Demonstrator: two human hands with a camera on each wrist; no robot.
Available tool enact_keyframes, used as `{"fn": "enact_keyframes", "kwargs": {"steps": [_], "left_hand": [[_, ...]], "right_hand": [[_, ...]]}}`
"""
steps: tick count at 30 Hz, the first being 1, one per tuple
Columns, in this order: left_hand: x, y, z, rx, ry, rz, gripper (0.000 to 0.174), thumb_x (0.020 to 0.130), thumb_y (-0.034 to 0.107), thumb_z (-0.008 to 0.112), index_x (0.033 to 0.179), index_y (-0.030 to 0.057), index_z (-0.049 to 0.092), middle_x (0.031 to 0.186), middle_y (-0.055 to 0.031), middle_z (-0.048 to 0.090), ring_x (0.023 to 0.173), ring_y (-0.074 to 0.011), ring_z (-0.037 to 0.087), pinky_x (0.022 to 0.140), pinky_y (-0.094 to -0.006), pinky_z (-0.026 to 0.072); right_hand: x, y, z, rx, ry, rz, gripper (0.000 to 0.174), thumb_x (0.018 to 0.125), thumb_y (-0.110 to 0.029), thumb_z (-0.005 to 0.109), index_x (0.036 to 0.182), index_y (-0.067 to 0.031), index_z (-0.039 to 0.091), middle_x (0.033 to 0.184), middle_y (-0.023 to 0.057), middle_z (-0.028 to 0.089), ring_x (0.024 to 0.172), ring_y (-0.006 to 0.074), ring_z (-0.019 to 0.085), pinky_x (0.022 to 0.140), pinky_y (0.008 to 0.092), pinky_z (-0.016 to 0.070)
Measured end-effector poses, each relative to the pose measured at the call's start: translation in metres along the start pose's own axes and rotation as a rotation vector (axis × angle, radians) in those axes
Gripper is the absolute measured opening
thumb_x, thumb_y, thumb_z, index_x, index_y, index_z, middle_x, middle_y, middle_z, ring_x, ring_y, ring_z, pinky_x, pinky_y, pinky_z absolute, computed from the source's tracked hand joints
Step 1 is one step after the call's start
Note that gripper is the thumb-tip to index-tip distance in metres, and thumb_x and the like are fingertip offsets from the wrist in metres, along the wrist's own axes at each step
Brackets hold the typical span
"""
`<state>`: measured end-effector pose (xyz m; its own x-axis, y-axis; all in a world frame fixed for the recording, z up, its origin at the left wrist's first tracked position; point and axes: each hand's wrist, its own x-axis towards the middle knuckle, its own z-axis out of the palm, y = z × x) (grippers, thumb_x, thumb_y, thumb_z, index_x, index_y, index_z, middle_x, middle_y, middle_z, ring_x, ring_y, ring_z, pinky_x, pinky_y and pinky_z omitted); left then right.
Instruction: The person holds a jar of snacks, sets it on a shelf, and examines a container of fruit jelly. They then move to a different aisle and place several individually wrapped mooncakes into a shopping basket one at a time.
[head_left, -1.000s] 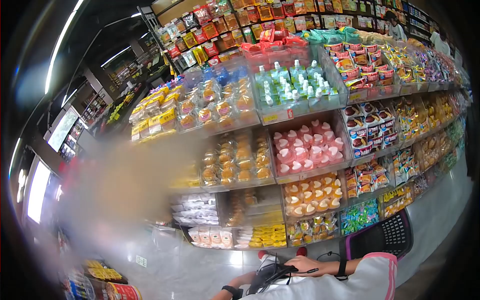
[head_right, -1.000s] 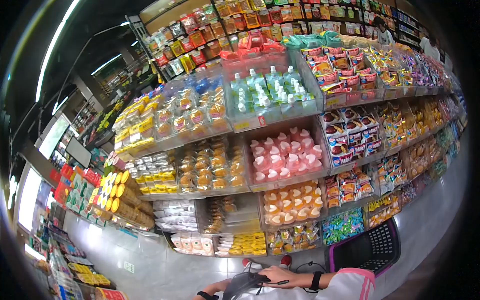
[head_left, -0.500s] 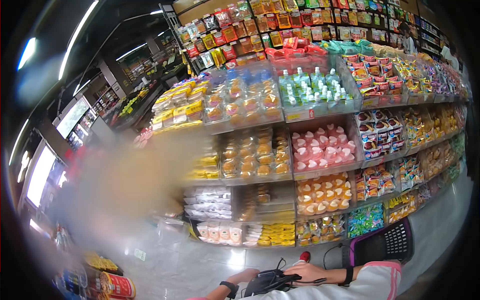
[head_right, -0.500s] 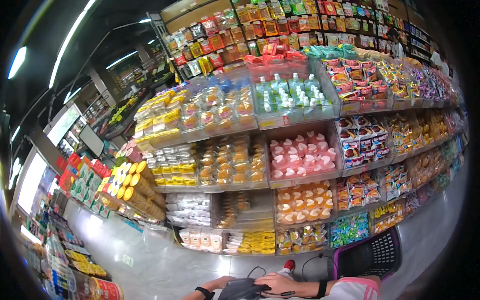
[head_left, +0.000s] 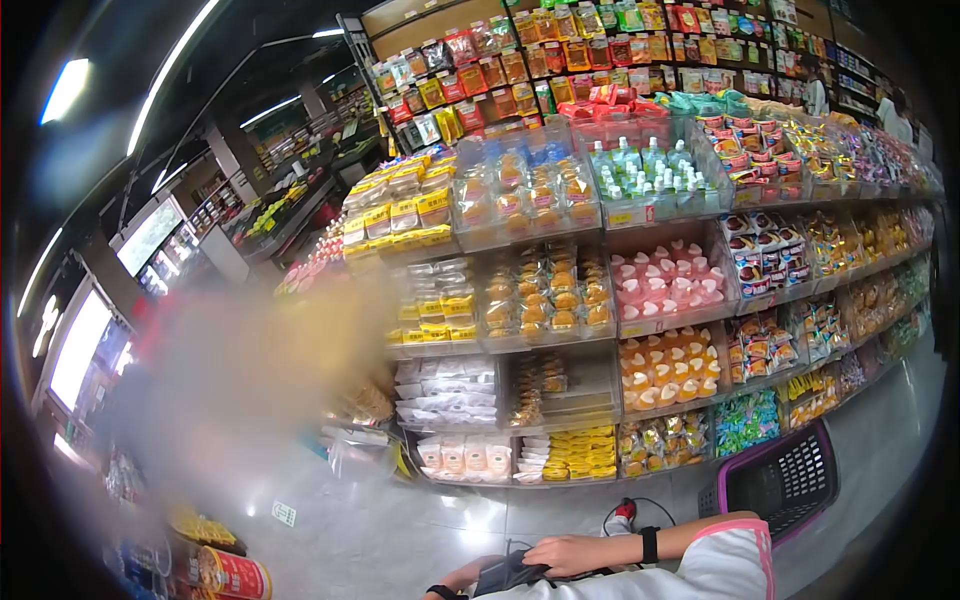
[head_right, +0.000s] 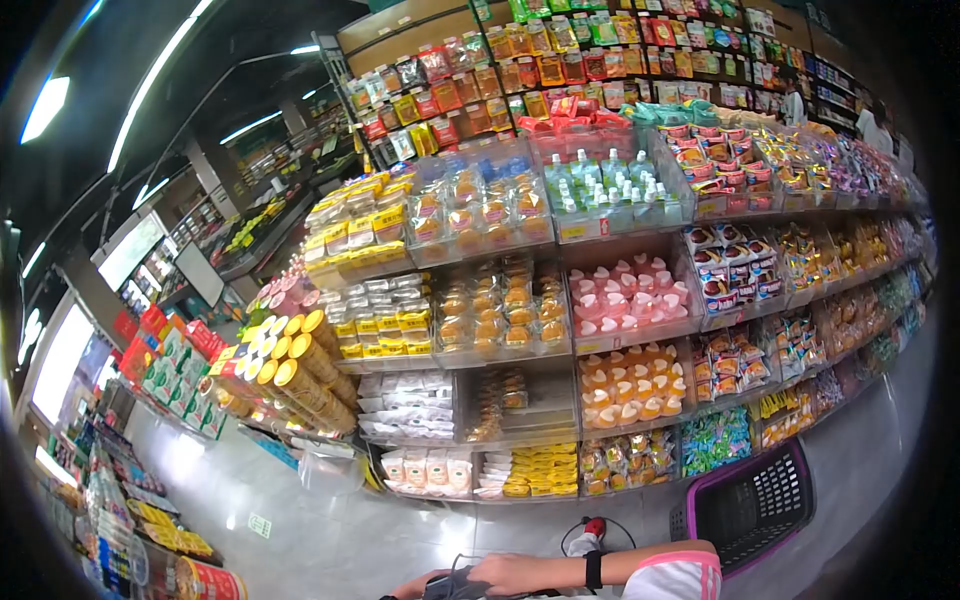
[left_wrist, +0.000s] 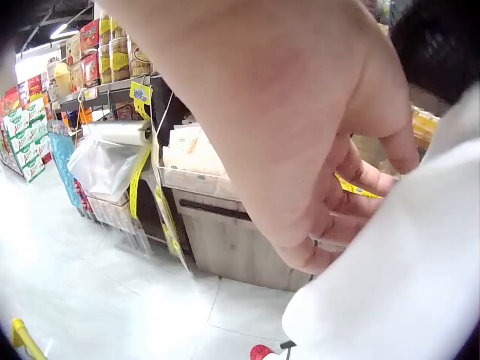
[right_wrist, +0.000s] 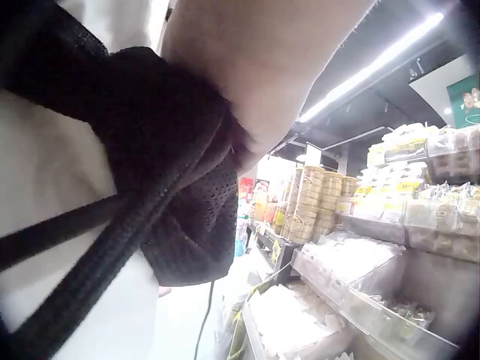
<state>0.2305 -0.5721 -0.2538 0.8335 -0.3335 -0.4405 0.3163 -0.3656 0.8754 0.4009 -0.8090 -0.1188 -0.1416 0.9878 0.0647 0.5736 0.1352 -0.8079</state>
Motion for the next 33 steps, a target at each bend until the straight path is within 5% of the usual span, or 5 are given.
{"fn": "enact_keyframes", "kwargs": {"steps": [17,23,25,28,33], "left_hand": [[0.062,-0.076,-0.043,0.4,-0.296,0.078,0.042,0.077,0.007,0.053,0.119,0.0053,0.053,0.102,-0.0158,0.062,0.091,-0.0287,0.059,0.08,-0.0369,0.0457],[0.084,-0.142,-0.051,0.62,-0.277,-0.048,0.033,0.082,0.018,0.053,0.114,0.0114,0.058,0.108,-0.0141,0.062,0.099,-0.0308,0.058,0.085,-0.0376,0.0447],[0.067,-0.062,-0.059,0.63,-0.261,-0.265,0.031,0.086,0.033,0.053,0.108,0.0142,0.064,0.109,-0.0111,0.063,0.101,-0.0285,0.058,0.087,-0.0358,0.0441],[0.074,-0.086,-0.077,0.549,-0.222,-0.269,0.043,0.085,0.049,0.054,0.105,0.0128,0.065,0.106,-0.0121,0.064,0.1,-0.0296,0.058,0.087,-0.0372,0.0443],[0.092,-0.044,-0.089,0.675,-0.034,-0.294,0.041,0.084,0.046,0.052,0.097,0.0096,0.065,0.1,-0.0155,0.064,0.095,-0.0357,0.058,0.085,-0.0413,0.0458]], "right_hand": [[-0.041,0.013,0.039,-0.088,0.27,0.432,0.046,0.08,-0.021,0.061,0.123,-0.0074,0.053,0.115,0.012,0.059,0.101,0.0321,0.056,0.088,0.0371,0.044],[-0.056,0.032,0.032,0.075,0.26,0.56,0.073,0.079,-0.048,0.064,0.136,-0.0105,0.036,0.121,0.0198,0.054,0.102,0.0371,0.055,0.089,0.0393,0.0427],[-0.069,0.016,0.012,0.223,0.308,0.633,0.08,0.077,-0.05,0.065,0.139,-0.0112,0.032,0.122,0.0231,0.052,0.103,0.0374,0.055,0.089,0.0392,0.0425],[-0.098,0.021,0.01,0.16,0.52,0.755,0.079,0.074,-0.045,0.069,0.135,-0.0086,0.035,0.111,0.0242,0.057,0.099,0.0383,0.057,0.085,0.0405,0.0448],[-0.148,0.043,0.024,-0.069,0.539,1.111,0.072,0.076,-0.036,0.067,0.132,-0.0033,0.037,0.112,0.0305,0.054,0.104,0.0441,0.052,0.091,0.0437,0.0427]]}}
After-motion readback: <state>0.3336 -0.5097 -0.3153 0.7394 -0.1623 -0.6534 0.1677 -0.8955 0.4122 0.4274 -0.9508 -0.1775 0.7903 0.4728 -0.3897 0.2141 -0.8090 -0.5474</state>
